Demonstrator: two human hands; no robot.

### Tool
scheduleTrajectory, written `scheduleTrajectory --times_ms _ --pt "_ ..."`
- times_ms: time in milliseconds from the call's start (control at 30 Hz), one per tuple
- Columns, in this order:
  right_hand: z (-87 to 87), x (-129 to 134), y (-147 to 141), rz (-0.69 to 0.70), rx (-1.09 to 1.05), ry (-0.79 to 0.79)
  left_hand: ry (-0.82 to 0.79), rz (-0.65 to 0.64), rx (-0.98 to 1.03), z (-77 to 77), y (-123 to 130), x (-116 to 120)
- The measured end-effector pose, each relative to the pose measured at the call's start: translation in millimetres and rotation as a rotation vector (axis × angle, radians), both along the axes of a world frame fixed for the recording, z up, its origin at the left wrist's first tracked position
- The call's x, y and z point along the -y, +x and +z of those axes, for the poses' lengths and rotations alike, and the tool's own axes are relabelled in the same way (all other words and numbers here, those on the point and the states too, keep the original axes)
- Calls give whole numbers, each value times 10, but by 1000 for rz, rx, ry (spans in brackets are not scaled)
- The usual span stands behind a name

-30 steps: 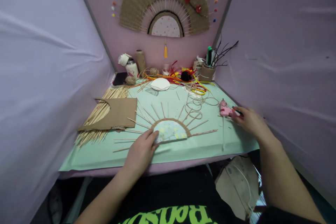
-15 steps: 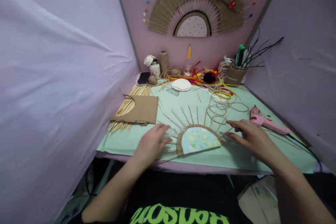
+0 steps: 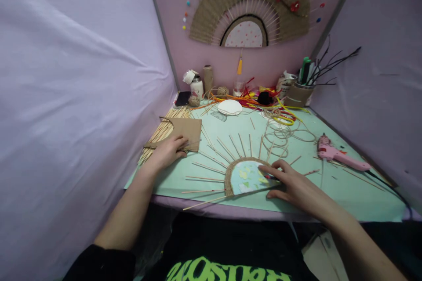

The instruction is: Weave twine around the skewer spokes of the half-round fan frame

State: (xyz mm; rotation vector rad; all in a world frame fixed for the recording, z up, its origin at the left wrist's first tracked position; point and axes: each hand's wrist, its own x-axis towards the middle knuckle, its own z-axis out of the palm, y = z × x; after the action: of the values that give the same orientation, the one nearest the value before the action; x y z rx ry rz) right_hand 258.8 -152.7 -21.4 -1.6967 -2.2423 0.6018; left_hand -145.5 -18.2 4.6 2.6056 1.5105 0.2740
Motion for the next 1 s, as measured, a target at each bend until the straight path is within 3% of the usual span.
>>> scheduleTrajectory --times_ms 200,333,433,533,633,700,833,900,1000 --pt "-58 -14 -1 16 2 56 78 14 -35 37 -35 10" --pt "-63 -14 -15 4 27 68 307 48 45 77 2 -66" --pt "-46 -8 -29 6 32 73 532 87 86 244 73 -195" --pt "-34 1 -42 17 31 76 733 179 115 509 184 -325" --pt "-41 1 -48 14 33 74 847 141 178 749 353 -451" --pt "-49 -2 -46 13 25 76 873 57 198 824 499 -567" --pt "-47 6 -40 0 11 76 742 -133 140 732 833 -919" --pt "-36 13 -41 -5 12 71 594 -162 47 620 995 -1103" --pt "-24 13 -50 -10 9 63 529 -183 5 447 1205 -1290"
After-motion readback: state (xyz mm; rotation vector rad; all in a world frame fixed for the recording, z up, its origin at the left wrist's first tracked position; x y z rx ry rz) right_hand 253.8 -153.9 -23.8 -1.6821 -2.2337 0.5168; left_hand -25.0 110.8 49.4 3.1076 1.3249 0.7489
